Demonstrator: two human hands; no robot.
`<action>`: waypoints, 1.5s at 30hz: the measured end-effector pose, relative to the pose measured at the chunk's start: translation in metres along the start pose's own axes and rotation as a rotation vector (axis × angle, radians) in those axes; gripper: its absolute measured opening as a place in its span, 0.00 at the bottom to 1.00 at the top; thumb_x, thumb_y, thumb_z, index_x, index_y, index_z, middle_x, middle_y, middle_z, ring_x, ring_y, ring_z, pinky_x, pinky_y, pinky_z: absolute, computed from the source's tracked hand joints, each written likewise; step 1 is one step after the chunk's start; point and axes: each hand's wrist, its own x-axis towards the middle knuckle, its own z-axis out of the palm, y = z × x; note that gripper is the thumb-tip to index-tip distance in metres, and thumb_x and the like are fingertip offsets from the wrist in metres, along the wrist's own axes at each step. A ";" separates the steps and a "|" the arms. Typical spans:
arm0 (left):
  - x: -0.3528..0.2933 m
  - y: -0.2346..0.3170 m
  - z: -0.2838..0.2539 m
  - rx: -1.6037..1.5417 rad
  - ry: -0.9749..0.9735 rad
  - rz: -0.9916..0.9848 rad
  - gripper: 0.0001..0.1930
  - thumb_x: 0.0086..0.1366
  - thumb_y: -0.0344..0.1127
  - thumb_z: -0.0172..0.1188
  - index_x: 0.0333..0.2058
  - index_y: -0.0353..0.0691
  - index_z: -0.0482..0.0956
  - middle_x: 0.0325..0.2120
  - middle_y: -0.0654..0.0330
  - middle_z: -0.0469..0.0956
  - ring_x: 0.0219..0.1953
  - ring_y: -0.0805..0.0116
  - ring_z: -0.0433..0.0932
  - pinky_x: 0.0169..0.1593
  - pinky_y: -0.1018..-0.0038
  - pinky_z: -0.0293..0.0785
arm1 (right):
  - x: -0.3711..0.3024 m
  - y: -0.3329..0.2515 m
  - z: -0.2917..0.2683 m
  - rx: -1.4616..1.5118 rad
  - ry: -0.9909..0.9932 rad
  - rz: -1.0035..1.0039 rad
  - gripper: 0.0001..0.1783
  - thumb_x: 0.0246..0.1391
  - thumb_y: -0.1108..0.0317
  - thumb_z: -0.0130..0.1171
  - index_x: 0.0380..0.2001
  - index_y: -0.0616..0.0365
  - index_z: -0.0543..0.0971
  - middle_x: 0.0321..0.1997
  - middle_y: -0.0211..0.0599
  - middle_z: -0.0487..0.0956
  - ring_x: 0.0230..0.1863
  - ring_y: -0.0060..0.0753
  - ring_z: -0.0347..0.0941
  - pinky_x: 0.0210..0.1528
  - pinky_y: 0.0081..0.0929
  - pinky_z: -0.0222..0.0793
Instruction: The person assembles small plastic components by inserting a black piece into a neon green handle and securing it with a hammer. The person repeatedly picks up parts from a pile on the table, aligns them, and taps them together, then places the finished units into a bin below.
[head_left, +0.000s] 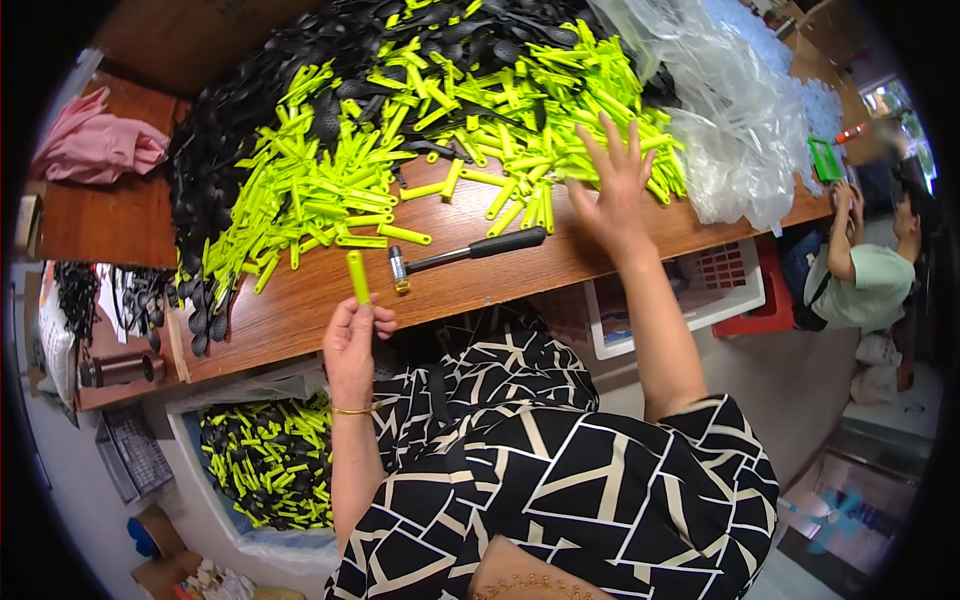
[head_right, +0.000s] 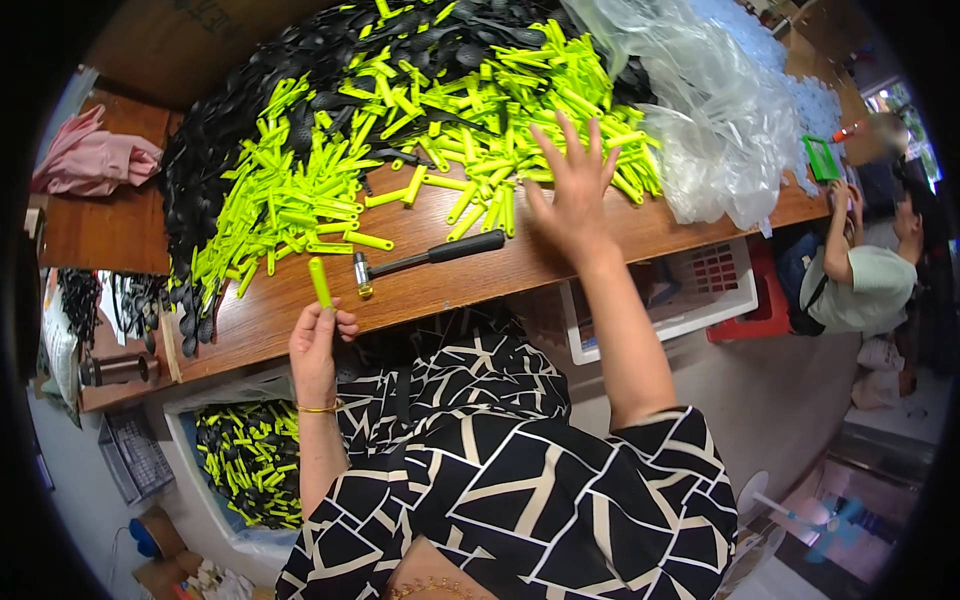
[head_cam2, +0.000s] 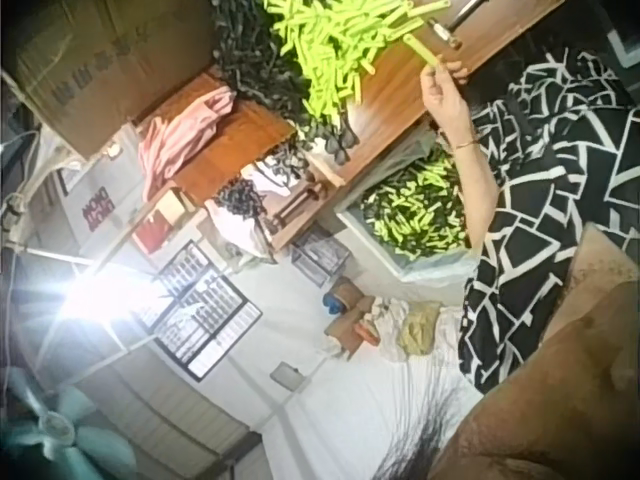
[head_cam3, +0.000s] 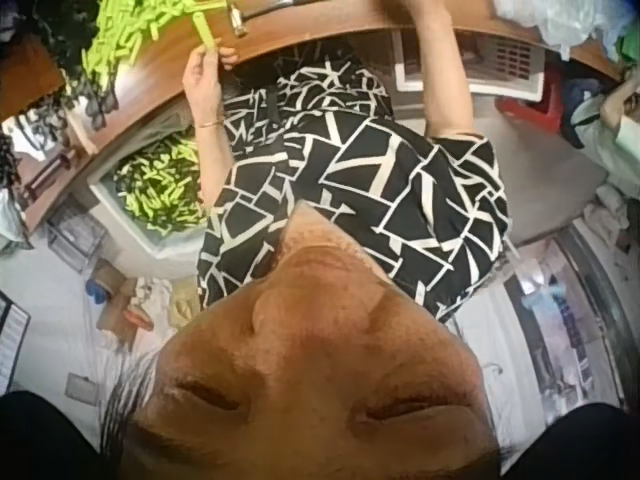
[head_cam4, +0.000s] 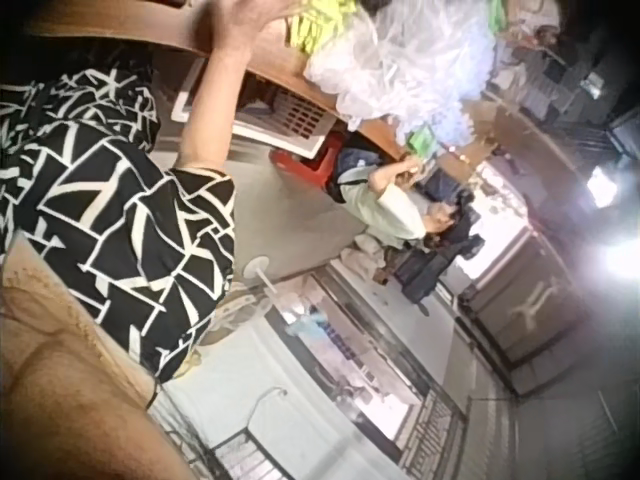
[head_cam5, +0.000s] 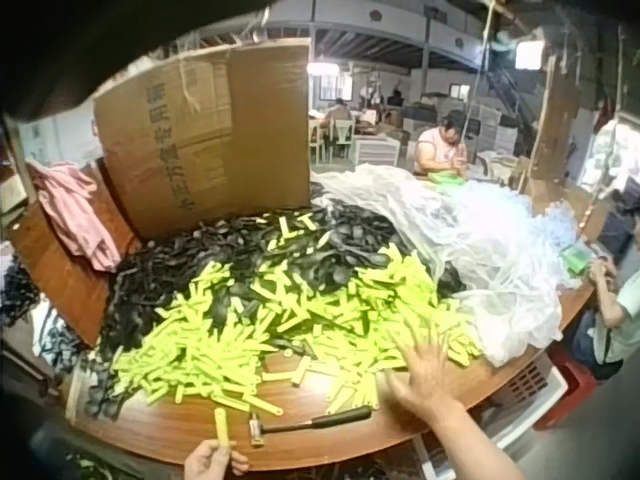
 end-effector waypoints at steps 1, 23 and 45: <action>-0.002 0.002 0.008 0.008 -0.039 0.015 0.13 0.81 0.37 0.54 0.53 0.34 0.78 0.36 0.60 0.84 0.36 0.76 0.81 0.43 0.77 0.76 | -0.004 -0.029 -0.006 0.090 0.059 -0.083 0.35 0.55 0.66 0.68 0.68 0.44 0.76 0.78 0.44 0.65 0.81 0.63 0.51 0.78 0.73 0.38; -0.050 -0.016 -0.027 -0.098 0.055 -0.022 0.13 0.80 0.34 0.55 0.57 0.34 0.78 0.38 0.57 0.86 0.37 0.75 0.82 0.43 0.77 0.78 | -0.009 -0.176 0.006 0.619 -0.470 -0.290 0.25 0.52 0.62 0.76 0.54 0.51 0.84 0.47 0.37 0.84 0.48 0.43 0.79 0.53 0.39 0.75; -0.048 -0.039 -0.037 -0.245 0.095 -0.198 0.12 0.78 0.36 0.58 0.48 0.32 0.81 0.37 0.54 0.87 0.33 0.74 0.81 0.44 0.78 0.77 | 0.014 -0.198 0.019 0.545 -0.280 -0.792 0.23 0.49 0.75 0.68 0.51 0.50 0.86 0.43 0.31 0.85 0.42 0.37 0.81 0.45 0.36 0.73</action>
